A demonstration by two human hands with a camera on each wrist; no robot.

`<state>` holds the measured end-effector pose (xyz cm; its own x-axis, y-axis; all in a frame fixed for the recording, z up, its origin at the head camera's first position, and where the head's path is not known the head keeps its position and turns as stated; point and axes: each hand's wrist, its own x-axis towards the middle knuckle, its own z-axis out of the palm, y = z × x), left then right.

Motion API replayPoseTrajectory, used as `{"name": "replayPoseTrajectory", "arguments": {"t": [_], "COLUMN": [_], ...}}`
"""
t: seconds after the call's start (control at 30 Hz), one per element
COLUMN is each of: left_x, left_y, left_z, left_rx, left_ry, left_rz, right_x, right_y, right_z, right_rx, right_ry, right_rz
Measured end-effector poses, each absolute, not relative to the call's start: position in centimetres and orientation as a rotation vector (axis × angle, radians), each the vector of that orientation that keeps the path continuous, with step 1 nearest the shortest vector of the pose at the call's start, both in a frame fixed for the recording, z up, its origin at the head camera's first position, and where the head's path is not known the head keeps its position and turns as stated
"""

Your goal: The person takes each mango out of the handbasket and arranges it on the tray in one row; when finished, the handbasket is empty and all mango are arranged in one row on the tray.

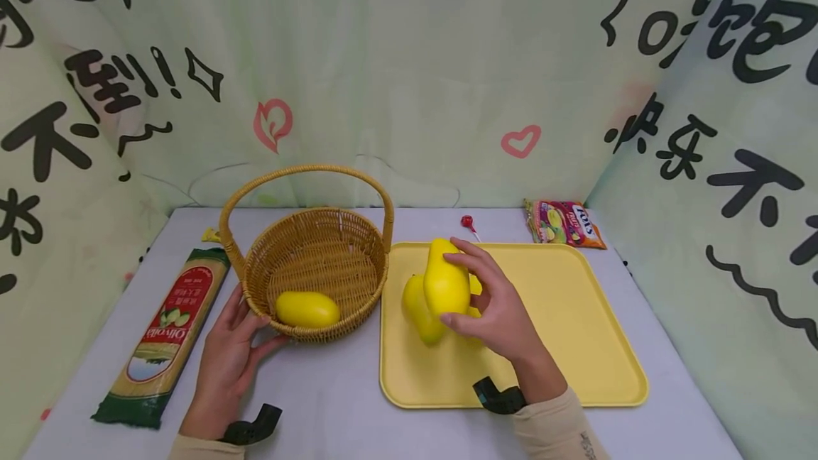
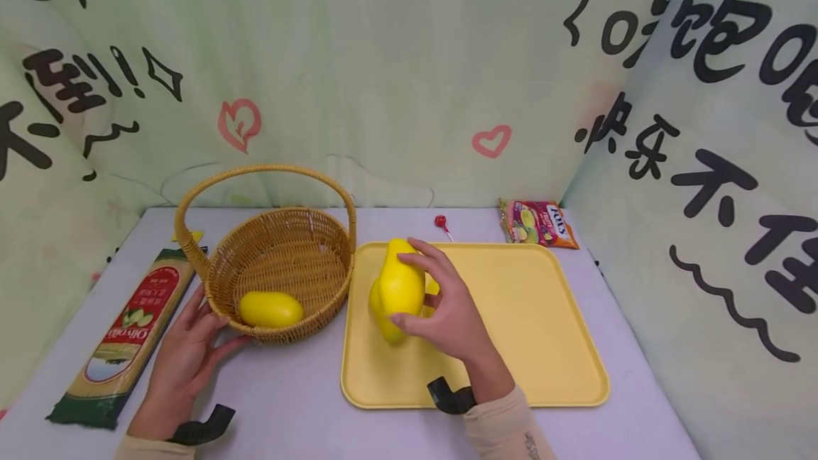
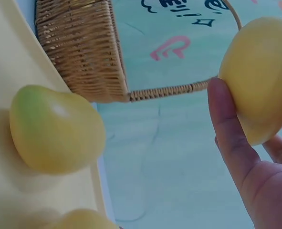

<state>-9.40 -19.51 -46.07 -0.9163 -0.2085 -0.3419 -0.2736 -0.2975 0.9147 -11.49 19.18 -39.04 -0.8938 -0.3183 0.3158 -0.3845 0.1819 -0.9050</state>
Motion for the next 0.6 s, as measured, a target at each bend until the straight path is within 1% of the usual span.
{"name": "replayPoseTrajectory", "arguments": {"t": [0.3,0.6], "left_x": [-9.4,-9.5], "left_y": [-19.6,-19.6], "left_z": [-46.1,-46.2], "left_rx": [-0.641,-0.649], "left_ry": [1.853,1.822], "left_rz": [2.414,2.418], "right_x": [-10.5,-9.7], "right_y": [21.7,23.5], "right_z": [-39.1,-39.0], "right_rx": [0.649,0.505], "right_ry": [-2.329,-2.352], "right_rz": [1.837,1.772]}}
